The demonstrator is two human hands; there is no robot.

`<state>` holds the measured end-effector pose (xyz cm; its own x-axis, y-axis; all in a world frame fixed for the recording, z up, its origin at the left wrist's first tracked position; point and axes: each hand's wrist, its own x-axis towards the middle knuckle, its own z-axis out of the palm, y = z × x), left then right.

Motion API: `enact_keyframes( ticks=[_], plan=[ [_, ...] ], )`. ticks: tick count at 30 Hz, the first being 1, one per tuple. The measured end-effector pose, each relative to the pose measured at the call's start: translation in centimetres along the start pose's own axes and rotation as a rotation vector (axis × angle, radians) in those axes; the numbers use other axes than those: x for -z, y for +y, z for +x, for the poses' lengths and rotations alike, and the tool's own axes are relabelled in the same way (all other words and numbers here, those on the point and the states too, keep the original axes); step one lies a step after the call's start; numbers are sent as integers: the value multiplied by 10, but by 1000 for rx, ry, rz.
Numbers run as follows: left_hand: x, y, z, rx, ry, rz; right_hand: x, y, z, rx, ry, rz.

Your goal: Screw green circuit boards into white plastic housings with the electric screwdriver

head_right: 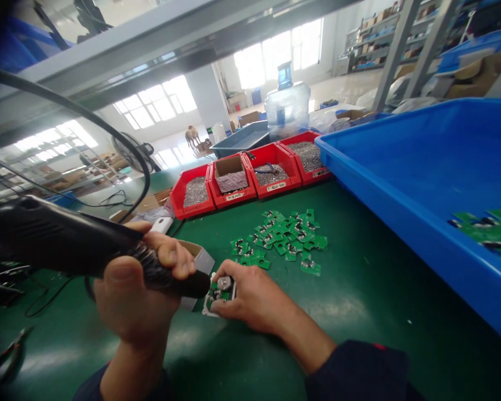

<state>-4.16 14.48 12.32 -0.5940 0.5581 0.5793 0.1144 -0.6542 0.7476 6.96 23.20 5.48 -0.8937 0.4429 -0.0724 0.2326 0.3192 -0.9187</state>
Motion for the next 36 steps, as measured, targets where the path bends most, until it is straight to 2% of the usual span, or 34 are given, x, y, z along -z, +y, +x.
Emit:
enact_keyframes(
  ticks=[10, 19, 22, 27, 31, 34, 36],
  plan=[
    [4, -6, -4, 22, -42, 5, -1, 0, 0, 12, 21, -29],
    [-2, -11, -4, 44, -145, 8, 1, -5, 1, 68, 27, -100],
    [-4, -13, -5, 70, -139, 17, 1, -4, 1, 75, 25, -112],
    [-4, -19, -10, 53, -83, 40, 0, -3, 1, 72, 25, -107],
    [0, -3, -11, 16, -7, 73, -2, -3, -2, 51, 32, -65],
    [20, 25, -12, -71, 177, 182, 2, -4, -7, 83, 40, -56],
    [47, 43, -14, -96, 315, 341, 9, -7, -11, 145, 75, -51]
  ],
)
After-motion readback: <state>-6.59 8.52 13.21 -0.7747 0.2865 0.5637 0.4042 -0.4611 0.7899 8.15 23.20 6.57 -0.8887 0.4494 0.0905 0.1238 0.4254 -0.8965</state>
